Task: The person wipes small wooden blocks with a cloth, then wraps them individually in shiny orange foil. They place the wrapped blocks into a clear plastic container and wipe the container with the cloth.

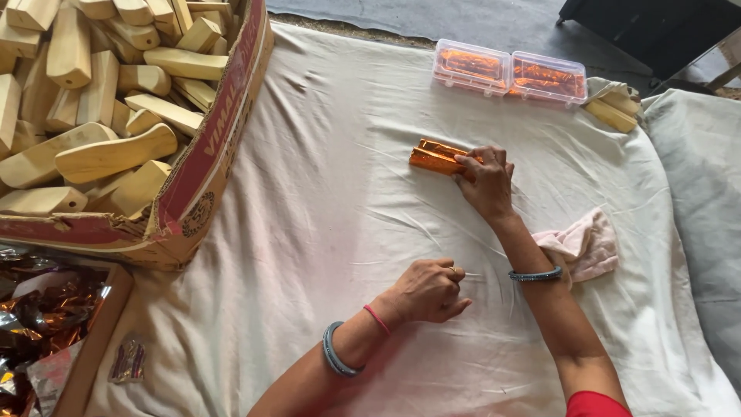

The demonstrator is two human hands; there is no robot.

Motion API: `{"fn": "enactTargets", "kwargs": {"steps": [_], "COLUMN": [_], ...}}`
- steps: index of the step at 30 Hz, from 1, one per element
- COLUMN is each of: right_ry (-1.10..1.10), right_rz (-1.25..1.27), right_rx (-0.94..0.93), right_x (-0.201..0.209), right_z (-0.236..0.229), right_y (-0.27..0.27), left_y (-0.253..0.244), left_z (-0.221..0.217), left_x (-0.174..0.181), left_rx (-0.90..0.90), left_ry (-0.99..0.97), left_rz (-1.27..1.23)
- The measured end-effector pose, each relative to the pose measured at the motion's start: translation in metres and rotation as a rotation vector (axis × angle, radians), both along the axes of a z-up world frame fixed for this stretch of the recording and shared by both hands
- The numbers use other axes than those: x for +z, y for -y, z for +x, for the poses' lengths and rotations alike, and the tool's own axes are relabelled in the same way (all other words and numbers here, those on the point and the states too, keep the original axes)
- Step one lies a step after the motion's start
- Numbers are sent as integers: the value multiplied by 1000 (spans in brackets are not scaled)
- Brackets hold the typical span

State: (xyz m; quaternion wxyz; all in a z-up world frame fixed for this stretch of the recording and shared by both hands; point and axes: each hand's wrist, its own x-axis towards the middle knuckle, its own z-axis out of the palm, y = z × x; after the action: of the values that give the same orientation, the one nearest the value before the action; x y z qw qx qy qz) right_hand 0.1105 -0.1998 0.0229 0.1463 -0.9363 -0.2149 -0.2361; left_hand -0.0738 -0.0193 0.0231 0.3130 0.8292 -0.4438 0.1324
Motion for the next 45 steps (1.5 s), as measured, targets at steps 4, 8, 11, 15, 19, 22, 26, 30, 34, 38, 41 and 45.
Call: {"fn": "enactTargets", "kwargs": {"steps": [4, 8, 11, 15, 19, 22, 26, 30, 34, 38, 41, 45], "right_ry": [5, 56, 5, -200, -206, -227, -213, -207, -118, -187, -246, -291], "right_rz": [11, 86, 76, -54, -230, -413, -392, -305, -409, -209, -154, -146], "right_rx": [-8, -54, -99, -119, -19, 132, 312, 501, 301, 50, -28, 12], "right_x": [0, -2, -5, -21, -40, -42, -19, 4, 4, 9, -5, -34], "right_z": [-10, -40, -63, -80, -99, -125, -165, -185, -145, -108, -88, -75], "right_y": [1, 14, 31, 58, 66, 59, 29, 15, 40, 65, 63, 48], "left_y": [-2, -2, -1, 5, 9, 12, 10, 7, -3, -18, -36, -77], "left_z": [1, 0, -1, -5, -28, -55, -88, -110, -118, -112, -100, -102], "left_x": [3, 2, 2, -1, 2, 6, 12, 13, 15, 35, 63, 108], "left_rx": [0, 0, 8, 26, -12, -83, -143, -159, -132, -135, -78, 128], "left_ry": [22, 31, 20, 23, 87, 85, 26, -4, -18, -111, -135, -99], "left_rz": [0, -23, -18, 0, 29, 65, 58, 59, 72, 264, 401, 479]}}
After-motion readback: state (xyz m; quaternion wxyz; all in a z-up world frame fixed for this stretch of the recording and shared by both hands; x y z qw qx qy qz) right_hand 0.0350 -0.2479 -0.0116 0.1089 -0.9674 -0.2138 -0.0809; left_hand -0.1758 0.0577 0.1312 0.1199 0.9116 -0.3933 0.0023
